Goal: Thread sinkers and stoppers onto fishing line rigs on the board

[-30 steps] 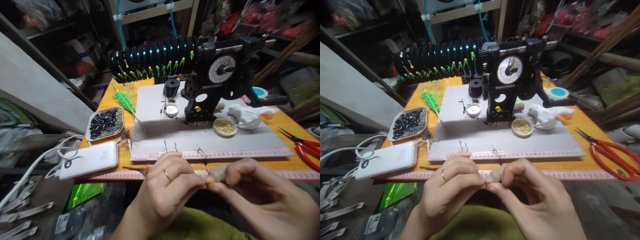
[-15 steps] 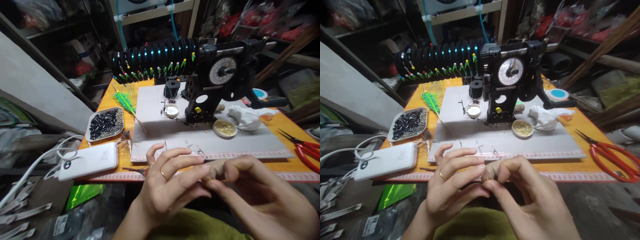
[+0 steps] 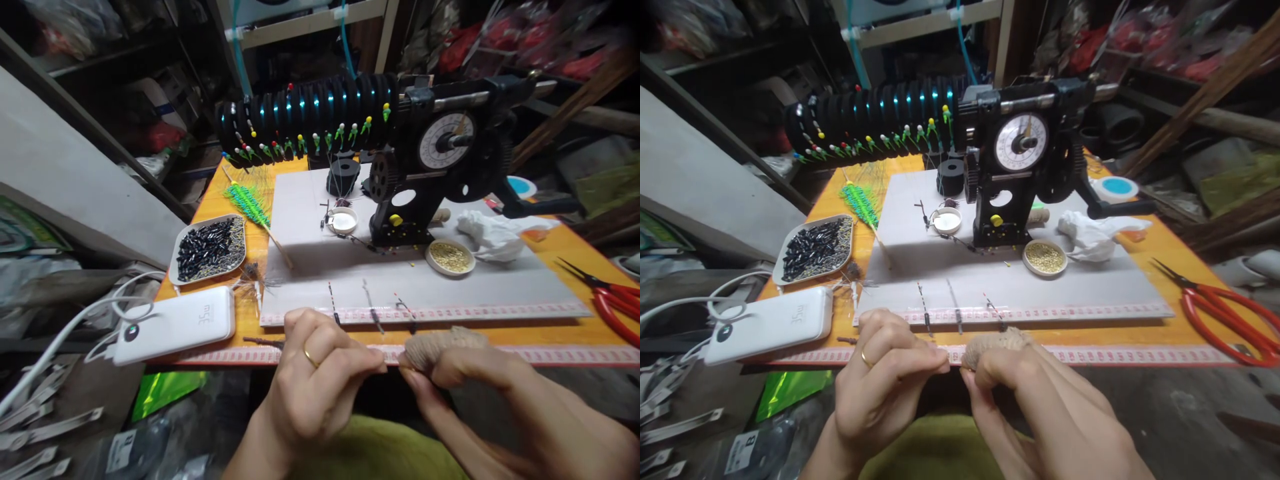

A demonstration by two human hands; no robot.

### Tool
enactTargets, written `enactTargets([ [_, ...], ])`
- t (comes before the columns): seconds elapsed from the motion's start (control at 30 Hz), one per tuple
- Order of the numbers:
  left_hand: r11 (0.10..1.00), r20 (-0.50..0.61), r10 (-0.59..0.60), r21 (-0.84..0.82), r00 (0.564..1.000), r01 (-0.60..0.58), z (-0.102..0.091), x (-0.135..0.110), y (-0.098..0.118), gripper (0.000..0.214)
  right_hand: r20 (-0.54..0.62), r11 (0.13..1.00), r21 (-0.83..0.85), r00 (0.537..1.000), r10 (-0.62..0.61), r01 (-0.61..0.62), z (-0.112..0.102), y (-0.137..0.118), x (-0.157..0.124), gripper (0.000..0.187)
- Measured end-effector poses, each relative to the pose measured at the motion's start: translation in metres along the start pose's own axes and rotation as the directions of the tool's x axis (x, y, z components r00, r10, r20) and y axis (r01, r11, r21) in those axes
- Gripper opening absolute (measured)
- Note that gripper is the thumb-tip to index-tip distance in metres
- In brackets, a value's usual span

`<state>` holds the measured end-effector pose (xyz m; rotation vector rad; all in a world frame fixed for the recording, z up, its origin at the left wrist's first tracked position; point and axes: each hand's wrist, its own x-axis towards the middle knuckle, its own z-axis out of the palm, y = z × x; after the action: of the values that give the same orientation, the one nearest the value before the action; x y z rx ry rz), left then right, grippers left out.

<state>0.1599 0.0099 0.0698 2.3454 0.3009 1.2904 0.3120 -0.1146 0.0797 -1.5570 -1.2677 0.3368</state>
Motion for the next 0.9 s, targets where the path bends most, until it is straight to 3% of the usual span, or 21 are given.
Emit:
enactTargets([
  [0.1, 0.999, 0.014, -0.034, -0.002, 0.999, 0.034, 0.002, -0.001, 0.000, 0.013, 0.051, 0.985, -0.115, 0.991, -0.126, 0.131, -0.001, 0.000, 0.001, 0.015],
  [0.2, 0.999, 0.053, -0.040, -0.017, 0.998, 0.041, 0.006, 0.000, 0.001, 0.016, 0.038, 0.980, -0.163, 0.993, -0.109, 0.114, -0.003, 0.001, -0.001, 0.016],
  [0.33, 0.995, 0.113, 0.015, -0.102, 0.993, -0.003, 0.016, 0.003, 0.004, 0.048, 0.097, 0.978, -0.182, 0.992, -0.083, 0.099, -0.013, 0.003, 0.000, 0.023],
  [0.5, 0.995, 0.098, 0.050, -0.085, 0.994, -0.042, 0.014, 0.005, 0.003, 0.036, 0.134, 0.983, -0.169, 0.990, -0.051, 0.073, -0.023, 0.010, 0.003, 0.021],
  [0.67, 0.994, 0.160, 0.106, 0.022, 0.981, -0.111, -0.001, 0.005, 0.001, 0.021, 0.153, 0.999, -0.050, 0.988, 0.016, -0.009, -0.016, 0.010, 0.007, 0.019],
  [0.73, 0.995, 0.124, 0.093, 0.012, 0.988, -0.096, -0.003, 0.005, 0.002, 0.015, 0.148, 0.998, 0.048, 0.988, 0.037, -0.045, -0.010, 0.005, 0.010, 0.021],
  [0.9, 0.974, 0.017, -0.134, -0.183, 0.991, 0.135, -0.004, 0.002, 0.012, 0.010, 0.025, 0.880, 0.437, 0.981, 0.194, -0.185, 0.007, -0.007, 0.018, 0.023],
])
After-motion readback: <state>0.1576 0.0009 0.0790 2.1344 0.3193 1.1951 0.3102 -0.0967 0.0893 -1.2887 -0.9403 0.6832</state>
